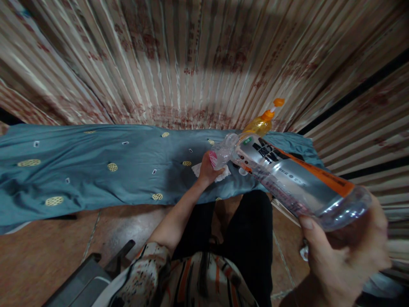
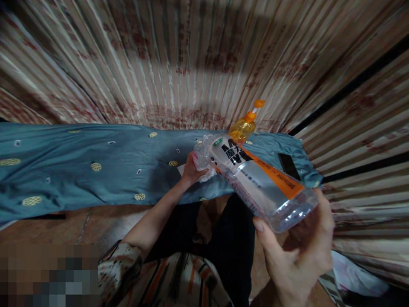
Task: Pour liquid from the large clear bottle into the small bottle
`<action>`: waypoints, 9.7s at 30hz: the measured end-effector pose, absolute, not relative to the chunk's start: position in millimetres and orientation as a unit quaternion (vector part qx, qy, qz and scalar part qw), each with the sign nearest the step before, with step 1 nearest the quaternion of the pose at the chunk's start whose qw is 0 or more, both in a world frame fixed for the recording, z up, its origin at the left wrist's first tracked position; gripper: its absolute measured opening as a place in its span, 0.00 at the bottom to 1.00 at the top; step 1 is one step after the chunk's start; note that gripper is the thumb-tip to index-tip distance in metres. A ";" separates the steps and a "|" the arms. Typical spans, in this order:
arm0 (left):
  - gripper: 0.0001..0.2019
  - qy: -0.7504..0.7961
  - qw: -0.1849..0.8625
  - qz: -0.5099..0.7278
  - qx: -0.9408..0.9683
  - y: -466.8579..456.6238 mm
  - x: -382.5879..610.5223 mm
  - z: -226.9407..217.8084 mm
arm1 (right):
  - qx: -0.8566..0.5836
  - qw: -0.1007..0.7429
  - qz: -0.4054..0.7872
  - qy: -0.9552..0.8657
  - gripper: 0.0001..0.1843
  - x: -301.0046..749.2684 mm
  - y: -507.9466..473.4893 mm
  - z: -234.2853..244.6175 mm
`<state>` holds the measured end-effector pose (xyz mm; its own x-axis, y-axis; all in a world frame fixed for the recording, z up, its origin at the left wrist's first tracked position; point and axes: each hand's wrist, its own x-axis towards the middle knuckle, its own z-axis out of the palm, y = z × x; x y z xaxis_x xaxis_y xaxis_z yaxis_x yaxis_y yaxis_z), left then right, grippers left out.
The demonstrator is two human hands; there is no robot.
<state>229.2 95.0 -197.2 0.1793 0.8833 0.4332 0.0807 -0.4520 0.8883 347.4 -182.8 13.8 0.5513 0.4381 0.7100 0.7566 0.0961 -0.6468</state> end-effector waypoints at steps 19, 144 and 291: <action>0.40 0.368 0.401 0.519 0.659 92.1 227.4 -191.7 | -0.658 0.581 -0.140 -0.457 0.57 349.2 -183.0 12.2; 0.38 0.362 0.424 0.540 0.631 93.3 230.1 -195.9 | -0.655 0.592 -0.131 -0.451 0.57 360.5 -181.5 11.6; 0.38 0.399 0.395 0.499 0.660 89.3 229.0 -187.2 | -0.646 0.593 -0.131 -0.461 0.53 364.6 -177.3 26.6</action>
<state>229.0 89.3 -187.2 0.1840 0.9211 0.3430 0.1324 -0.3690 0.9200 364.6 -177.3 26.6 0.5396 0.4406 0.7175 0.7525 0.1299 -0.6457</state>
